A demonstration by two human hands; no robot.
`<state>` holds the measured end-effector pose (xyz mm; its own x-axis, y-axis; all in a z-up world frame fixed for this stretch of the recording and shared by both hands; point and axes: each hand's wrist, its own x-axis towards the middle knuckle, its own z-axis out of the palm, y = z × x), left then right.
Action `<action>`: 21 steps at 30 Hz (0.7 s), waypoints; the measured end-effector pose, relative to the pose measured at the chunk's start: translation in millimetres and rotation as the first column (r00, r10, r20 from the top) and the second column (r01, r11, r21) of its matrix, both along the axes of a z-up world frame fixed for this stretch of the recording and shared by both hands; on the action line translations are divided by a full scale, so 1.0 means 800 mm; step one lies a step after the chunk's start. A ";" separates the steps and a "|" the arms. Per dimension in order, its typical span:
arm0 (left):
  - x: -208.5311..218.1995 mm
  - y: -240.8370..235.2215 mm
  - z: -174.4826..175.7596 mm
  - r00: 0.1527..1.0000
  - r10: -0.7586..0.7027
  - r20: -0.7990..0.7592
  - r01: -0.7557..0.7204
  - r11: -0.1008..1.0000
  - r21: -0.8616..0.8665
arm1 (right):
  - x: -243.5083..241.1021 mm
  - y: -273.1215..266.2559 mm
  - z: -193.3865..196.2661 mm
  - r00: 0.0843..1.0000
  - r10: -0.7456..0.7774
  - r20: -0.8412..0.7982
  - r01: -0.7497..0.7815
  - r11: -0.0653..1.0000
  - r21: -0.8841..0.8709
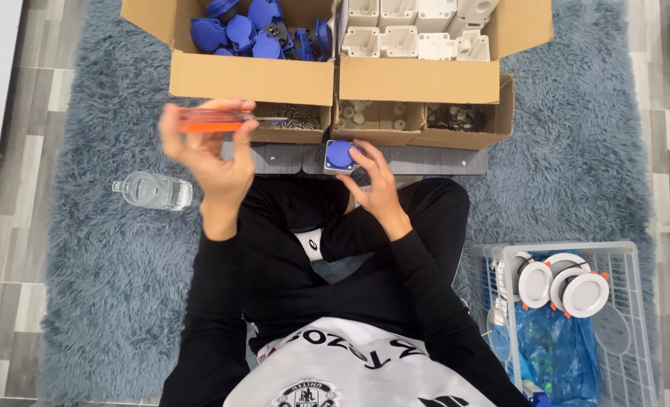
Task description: Assembling electrical boxes by inserting and tightening screws using a screwdriver while sitting on the floor.
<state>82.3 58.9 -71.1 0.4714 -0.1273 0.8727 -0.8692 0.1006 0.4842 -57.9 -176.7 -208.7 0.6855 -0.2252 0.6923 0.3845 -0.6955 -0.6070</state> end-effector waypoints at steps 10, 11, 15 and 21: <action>0.018 -0.019 -0.048 0.998 0.068 0.013 -0.069 0.990 0.122 | 0.002 0.000 -0.001 1.000 -0.008 0.014 0.008 1.000 -0.015; 0.018 -0.021 -0.047 0.998 0.068 0.015 -0.069 0.990 0.121 | 0.002 -0.001 -0.001 1.000 -0.008 0.016 0.008 1.000 -0.016; 0.017 -0.022 -0.052 0.997 0.075 0.013 -0.076 0.987 0.143 | 0.003 0.000 -0.003 1.000 0.002 0.031 -0.001 1.000 -0.011; 0.015 -0.020 -0.050 0.996 0.077 0.036 -0.080 0.989 0.124 | 0.003 0.000 -0.001 0.999 0.003 0.034 -0.003 1.000 -0.008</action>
<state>94.4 43.0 -110.8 0.4575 -0.2000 0.8664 -0.8866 -0.0282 0.4617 -55.8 -176.6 -209.5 0.6619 -0.2180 0.7172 0.4070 -0.6989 -0.5882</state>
